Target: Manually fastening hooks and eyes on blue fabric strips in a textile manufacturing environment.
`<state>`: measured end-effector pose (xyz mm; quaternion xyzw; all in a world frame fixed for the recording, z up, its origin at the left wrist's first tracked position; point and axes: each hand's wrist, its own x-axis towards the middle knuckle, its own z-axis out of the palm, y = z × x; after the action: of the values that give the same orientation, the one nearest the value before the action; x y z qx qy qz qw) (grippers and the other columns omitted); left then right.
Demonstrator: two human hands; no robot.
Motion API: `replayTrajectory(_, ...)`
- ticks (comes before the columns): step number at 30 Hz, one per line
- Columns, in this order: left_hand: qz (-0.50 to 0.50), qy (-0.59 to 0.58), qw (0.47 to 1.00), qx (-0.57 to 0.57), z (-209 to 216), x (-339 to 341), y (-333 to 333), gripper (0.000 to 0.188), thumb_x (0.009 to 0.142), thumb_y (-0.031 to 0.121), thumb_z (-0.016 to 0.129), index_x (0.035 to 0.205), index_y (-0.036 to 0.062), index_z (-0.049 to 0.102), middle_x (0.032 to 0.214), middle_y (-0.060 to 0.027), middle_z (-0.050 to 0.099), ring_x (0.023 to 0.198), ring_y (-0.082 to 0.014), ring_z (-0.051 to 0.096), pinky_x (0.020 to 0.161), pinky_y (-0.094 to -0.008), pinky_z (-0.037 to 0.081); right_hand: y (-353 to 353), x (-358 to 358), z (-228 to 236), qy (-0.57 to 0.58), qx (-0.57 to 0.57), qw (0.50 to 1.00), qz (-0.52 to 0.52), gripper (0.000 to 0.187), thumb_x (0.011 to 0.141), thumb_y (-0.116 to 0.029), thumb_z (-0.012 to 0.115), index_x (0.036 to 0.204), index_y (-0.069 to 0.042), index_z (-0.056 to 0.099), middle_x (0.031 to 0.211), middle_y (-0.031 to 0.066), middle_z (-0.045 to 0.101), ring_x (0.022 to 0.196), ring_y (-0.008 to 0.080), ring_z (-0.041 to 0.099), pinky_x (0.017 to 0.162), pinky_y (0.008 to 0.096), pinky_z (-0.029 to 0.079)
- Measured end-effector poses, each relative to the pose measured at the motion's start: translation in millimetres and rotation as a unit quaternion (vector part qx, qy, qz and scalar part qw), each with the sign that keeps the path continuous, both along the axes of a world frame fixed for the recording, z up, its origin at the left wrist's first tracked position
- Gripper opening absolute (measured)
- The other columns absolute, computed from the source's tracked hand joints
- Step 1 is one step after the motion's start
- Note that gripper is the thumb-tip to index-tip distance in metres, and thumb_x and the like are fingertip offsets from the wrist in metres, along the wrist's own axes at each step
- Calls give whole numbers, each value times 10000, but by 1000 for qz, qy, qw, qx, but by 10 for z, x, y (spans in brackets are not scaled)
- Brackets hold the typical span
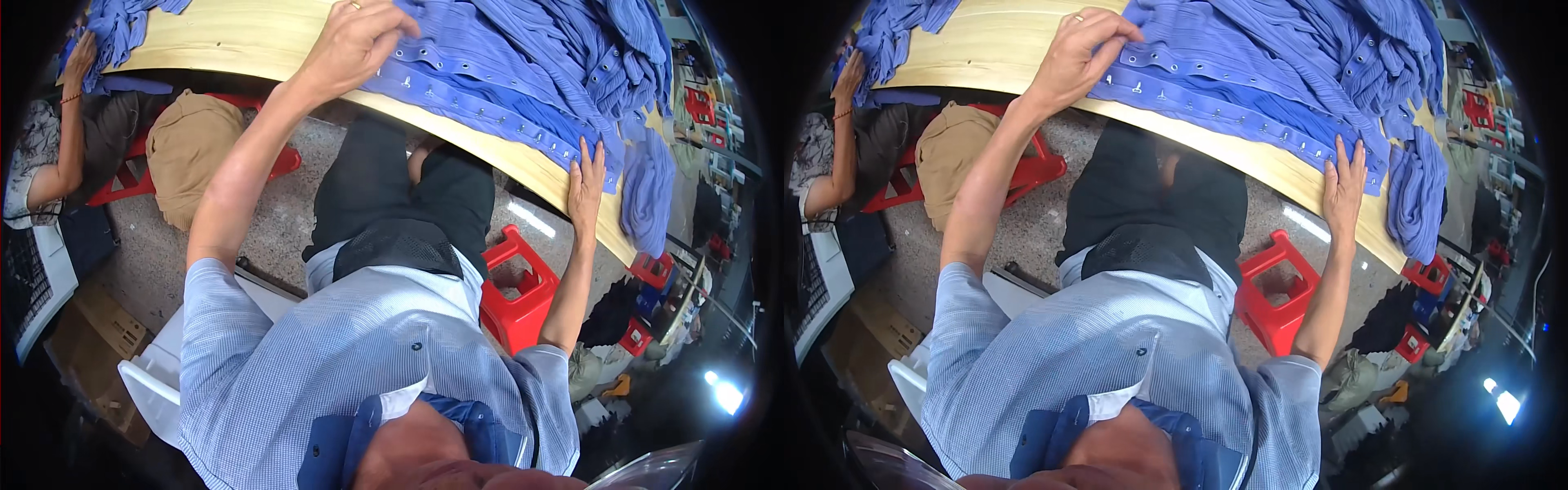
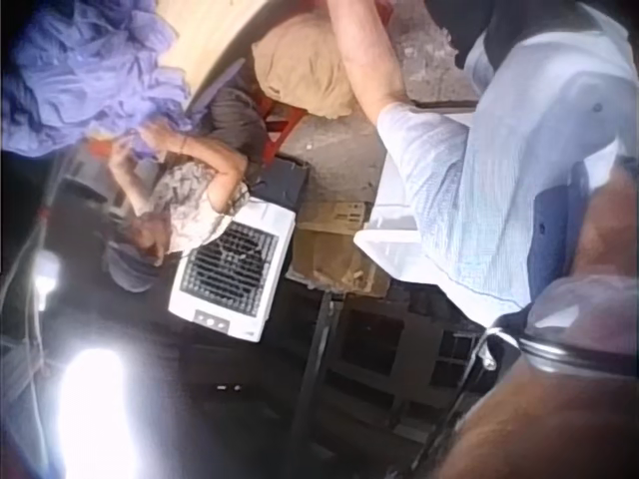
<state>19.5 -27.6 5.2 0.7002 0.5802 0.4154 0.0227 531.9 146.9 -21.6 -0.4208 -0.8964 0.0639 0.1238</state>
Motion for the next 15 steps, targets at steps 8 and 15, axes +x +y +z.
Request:
replayTrajectory(8, -5, 111, 992, -62, -33, 205, -172, 779, 959, 442, 832, 1642, 192, 553, 1706, -149, 483, 1532, -391, 481, 1213, -535, 417, -105, 98, 214, 39, 20, 998, -48, 846, 934, -368, 877, 1667, -113, 541, 1777, 298, 359, 1635, 485, 366, 1350, 532, 278)
replayTrajectory(15, -30, 128, 991, -29, -136, 336, 182, 191, 979, 152, 805, 1084, 37, 695, 1032, -124, 672, 973, -376, 660, 824, -469, 555, 537, 175, 111, -22, 88, 995, -47, 447, 1034, -148, 709, 1469, -80, 633, 1559, 207, 583, 1488, 454, 524, 1266, 721, 311)
